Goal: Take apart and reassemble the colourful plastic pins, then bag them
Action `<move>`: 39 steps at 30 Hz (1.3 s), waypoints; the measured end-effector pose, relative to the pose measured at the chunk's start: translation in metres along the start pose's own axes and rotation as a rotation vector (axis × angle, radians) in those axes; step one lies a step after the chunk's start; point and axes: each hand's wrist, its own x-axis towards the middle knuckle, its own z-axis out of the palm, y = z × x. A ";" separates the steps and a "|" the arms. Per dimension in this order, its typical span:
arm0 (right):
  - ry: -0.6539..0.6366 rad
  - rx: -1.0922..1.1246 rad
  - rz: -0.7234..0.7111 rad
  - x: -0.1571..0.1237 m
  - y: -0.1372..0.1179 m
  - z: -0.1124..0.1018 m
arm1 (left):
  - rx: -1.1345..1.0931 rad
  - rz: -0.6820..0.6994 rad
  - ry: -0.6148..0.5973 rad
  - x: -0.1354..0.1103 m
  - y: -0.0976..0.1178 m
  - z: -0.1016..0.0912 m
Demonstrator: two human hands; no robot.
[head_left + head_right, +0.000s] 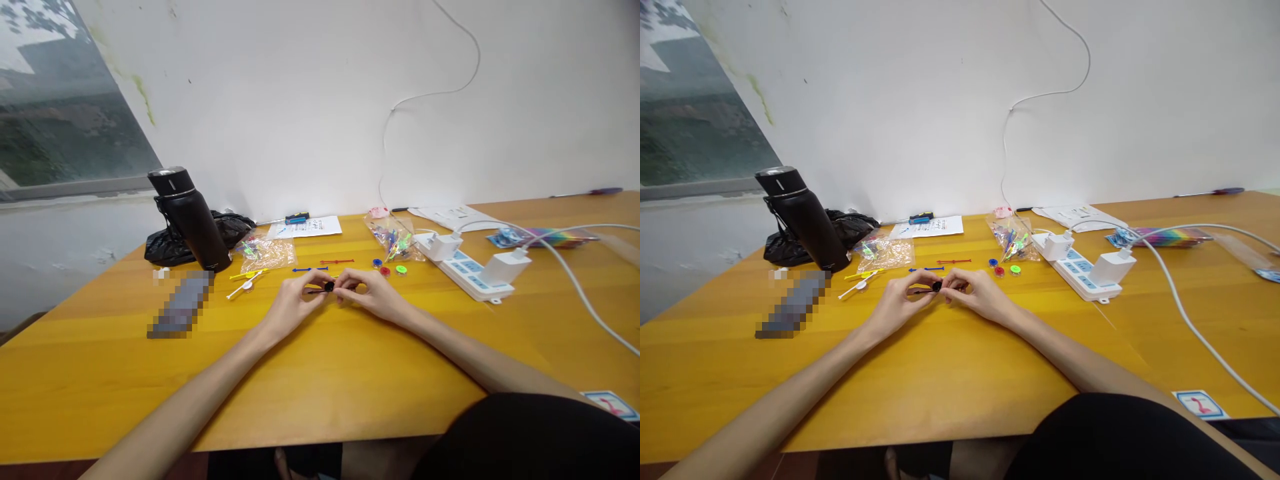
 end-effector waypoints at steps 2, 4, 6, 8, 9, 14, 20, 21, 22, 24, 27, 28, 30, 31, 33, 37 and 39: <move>0.032 -0.014 -0.006 0.001 0.002 0.001 | -0.018 -0.006 -0.003 0.000 0.001 0.000; 0.067 -0.031 -0.010 0.001 0.004 0.001 | -0.042 -0.016 -0.008 0.000 0.002 0.001; 0.080 -0.044 0.002 0.001 0.005 0.001 | -0.064 -0.024 -0.014 0.000 0.003 0.002; 0.061 -0.061 0.031 0.001 0.005 0.001 | -0.077 -0.031 -0.015 0.000 0.004 0.002; 0.041 -0.075 0.044 0.001 0.005 0.001 | -0.083 -0.035 -0.020 0.000 0.004 0.002; -0.095 -0.124 0.028 0.000 0.003 0.001 | -0.137 -0.086 -0.071 -0.001 0.002 0.003; -0.162 -0.251 0.007 0.000 0.006 0.000 | -0.239 -0.165 -0.128 -0.002 -0.001 0.003; -0.169 -0.264 0.013 0.000 0.006 0.000 | -0.255 -0.177 -0.148 -0.001 -0.001 0.003; -0.174 -0.271 0.022 -0.001 0.006 0.000 | -0.267 -0.188 -0.168 -0.001 -0.002 0.002; -0.173 -0.289 0.038 -0.001 0.006 0.000 | -0.287 -0.197 -0.203 -0.001 -0.002 0.002; -0.168 -0.330 0.040 -0.001 0.005 0.000 | -0.326 -0.186 -0.249 0.000 -0.004 0.002; -0.165 -0.344 0.038 -0.001 0.004 0.000 | -0.338 -0.185 -0.260 0.000 -0.004 0.002; -0.161 -0.355 0.044 -0.001 0.003 0.000 | -0.356 -0.189 -0.271 0.000 -0.005 0.002; -0.161 -0.356 0.050 -0.001 0.002 -0.001 | -0.363 -0.191 -0.274 0.000 -0.005 0.003; -0.160 -0.358 0.056 -0.001 0.001 -0.001 | -0.375 -0.187 -0.280 0.000 -0.006 0.004; -0.165 -0.363 0.034 -0.001 0.002 -0.001 | -0.370 -0.161 -0.289 0.000 -0.008 0.004; -0.175 -0.351 0.015 -0.001 0.003 -0.002 | -0.352 -0.160 -0.290 0.000 -0.009 0.002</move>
